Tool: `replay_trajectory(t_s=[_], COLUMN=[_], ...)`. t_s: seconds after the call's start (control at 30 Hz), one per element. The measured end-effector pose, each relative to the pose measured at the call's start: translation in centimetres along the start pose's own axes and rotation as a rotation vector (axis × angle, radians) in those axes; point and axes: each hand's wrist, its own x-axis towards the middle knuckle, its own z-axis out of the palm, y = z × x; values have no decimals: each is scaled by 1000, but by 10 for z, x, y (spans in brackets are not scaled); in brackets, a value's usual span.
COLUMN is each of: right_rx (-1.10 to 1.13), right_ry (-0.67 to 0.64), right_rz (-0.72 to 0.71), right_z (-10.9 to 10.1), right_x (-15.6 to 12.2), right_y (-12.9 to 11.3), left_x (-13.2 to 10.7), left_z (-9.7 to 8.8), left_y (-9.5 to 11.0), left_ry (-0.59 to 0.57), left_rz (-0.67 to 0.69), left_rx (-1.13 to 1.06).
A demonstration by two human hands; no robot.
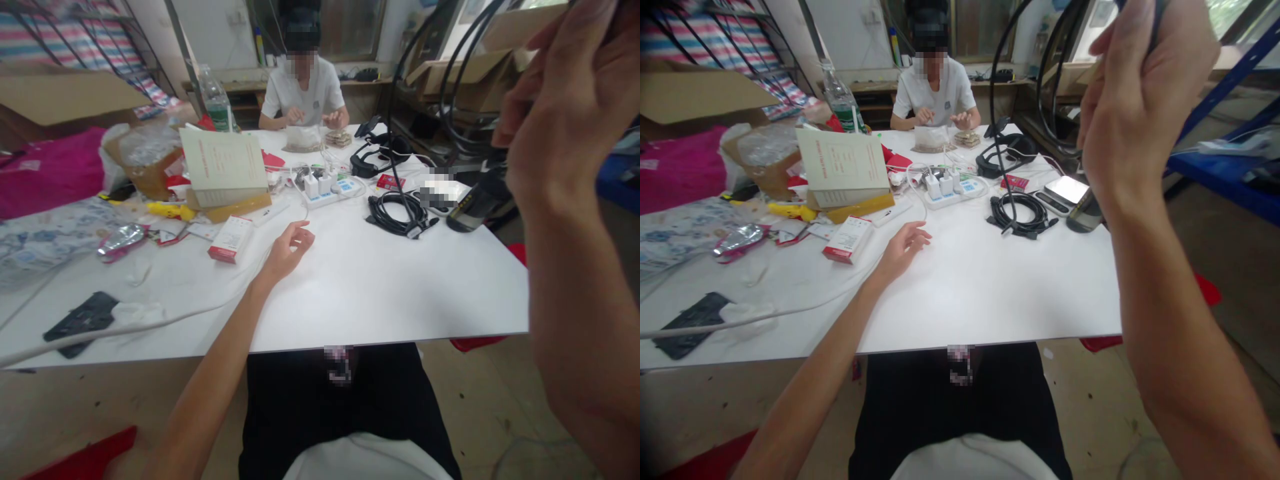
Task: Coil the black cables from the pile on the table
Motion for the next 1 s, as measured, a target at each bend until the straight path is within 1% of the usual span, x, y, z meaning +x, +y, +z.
replay_trajectory(t_s=[0.07, 0.1, 0.17, 0.23, 0.3, 0.37, 0.43, 0.5, 0.57, 0.6, 0.67, 0.73, 0.83, 1.0], right_rx=[-5, -9, -50, -131, -183, -171, -132, -89, -62, -56, -42, -21, -6, 39], right_ry=[32, 14, -91, -211, -349, -466, -575, -674, -728, -736, -712, -657, -504, -207], right_rz=[-23, -8, 65, 128, 177, 224, 271, 300, 293, 283, 280, 324, 359, 193], right_z=[7, 11, 20, 29, 37, 42, 45, 46, 45, 44, 39, 33, 22, 0], right_x=[-18, -30, -58, -88, -114, -135, -149, -154, -152, -149, -139, -125, -99, -47], right_y=[-19, -26, -33, -34, -31, -29, -29, -29, -30, -30, -28, -26, -24, -35], left_x=[-1, -1, -3, -4, -5, -5, -3, -1, -1, -1, -1, -2, -2, -5], left_z=[0, -1, -2, -3, -3, -2, -1, -1, -1, -2, -3, -4, -7, -13], left_y=[5, 9, 16, 22, 24, 22, 18, 14, 11, 11, 12, 13, 15, 24], left_ry=[-75, -126, -220, -271, -270, -233, -166, -103, -88, -103, -176, -287, -434, -588], left_rz=[-50, -75, -127, -170, -208, -249, -284, -299, -287, -271, -235, -200, -152, -36], left_rx=[-194, -272, -362, -402, -419, -413, -376, -332, -297, -283, -246, -194, -106, 68])
